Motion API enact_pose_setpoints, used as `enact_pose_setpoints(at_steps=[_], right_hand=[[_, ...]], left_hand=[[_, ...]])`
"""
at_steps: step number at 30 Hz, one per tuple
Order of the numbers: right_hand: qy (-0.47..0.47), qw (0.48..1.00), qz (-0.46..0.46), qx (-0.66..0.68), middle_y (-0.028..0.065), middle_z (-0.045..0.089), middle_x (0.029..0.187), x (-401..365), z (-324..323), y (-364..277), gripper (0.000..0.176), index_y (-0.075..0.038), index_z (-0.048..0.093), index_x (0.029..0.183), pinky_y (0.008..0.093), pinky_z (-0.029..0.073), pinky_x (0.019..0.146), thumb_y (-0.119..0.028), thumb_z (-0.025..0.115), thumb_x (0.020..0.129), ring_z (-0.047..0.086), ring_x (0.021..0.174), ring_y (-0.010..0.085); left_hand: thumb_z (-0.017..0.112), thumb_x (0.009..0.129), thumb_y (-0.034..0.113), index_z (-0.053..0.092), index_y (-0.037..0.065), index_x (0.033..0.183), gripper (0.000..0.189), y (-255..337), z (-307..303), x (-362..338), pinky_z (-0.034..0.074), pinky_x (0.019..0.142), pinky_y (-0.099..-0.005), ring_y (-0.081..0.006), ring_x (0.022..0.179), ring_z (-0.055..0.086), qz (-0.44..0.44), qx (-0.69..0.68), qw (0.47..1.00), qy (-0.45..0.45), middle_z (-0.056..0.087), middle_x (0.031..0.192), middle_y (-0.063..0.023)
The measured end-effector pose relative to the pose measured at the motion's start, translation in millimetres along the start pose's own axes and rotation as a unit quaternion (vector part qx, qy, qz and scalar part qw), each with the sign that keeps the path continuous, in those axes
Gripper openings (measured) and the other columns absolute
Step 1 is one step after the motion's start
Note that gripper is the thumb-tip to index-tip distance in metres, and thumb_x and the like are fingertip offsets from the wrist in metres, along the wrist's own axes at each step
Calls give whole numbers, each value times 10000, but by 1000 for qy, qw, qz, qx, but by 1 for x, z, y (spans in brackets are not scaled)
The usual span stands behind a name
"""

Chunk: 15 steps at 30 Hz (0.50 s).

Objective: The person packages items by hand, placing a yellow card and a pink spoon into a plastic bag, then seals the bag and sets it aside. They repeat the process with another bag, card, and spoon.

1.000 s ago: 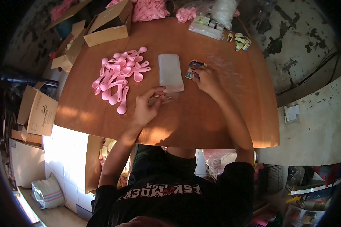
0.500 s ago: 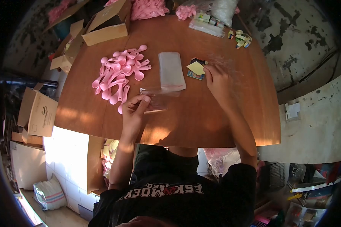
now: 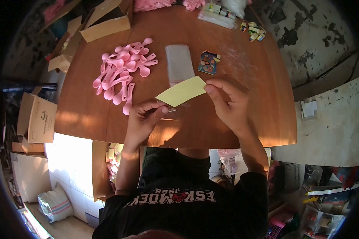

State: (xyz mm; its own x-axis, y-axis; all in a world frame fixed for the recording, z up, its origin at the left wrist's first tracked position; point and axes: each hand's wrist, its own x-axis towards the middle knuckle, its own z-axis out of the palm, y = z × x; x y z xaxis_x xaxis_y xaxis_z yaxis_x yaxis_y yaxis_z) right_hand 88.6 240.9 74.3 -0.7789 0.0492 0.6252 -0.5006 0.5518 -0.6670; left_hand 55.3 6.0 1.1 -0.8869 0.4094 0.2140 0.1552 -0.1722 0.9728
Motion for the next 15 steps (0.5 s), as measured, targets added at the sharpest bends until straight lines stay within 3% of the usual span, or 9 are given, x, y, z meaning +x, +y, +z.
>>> enact_pose_setpoints(at_steps=[2,8,10,12,15], right_hand=[[-49,994,-81,-51,100,675,812,6,2,3,88,23,679,919,270,474,622,-30,693,851,612,692,166],[-141,987,-30,-74,90,665,791,2,9,-1,88,6,685,917,281,457,571,-35,703,842,591,655,167],[-144,986,-33,-83,90,662,787,3,9,-2,89,6,684,922,280,461,574,-34,699,844,596,658,170],[-147,984,-35,-91,90,660,782,3,10,-1,91,6,684,927,280,465,577,-33,696,847,601,662,173],[-69,996,-19,-53,92,664,784,3,11,3,86,8,684,925,278,474,593,-39,690,852,617,670,179]], left_hand=[[660,907,52,695,-38,1029,155,3,-2,-3,500,770,-238,-102,845,635,-23,8,1000,14,697,911,-63],[667,910,80,689,-46,1044,186,12,-8,-4,501,739,-230,-89,845,628,-38,52,998,0,696,917,-68],[668,909,87,687,-49,1051,197,17,-6,-4,506,747,-230,-88,857,629,-66,58,996,-19,697,931,-76],[669,901,61,659,-56,1124,252,27,-2,-4,516,786,-235,-96,888,637,-123,-40,991,-18,701,955,-89],[676,883,21,584,-60,1245,383,12,-5,-5,520,842,-245,-106,925,643,-51,19,998,-14,705,973,-97]])
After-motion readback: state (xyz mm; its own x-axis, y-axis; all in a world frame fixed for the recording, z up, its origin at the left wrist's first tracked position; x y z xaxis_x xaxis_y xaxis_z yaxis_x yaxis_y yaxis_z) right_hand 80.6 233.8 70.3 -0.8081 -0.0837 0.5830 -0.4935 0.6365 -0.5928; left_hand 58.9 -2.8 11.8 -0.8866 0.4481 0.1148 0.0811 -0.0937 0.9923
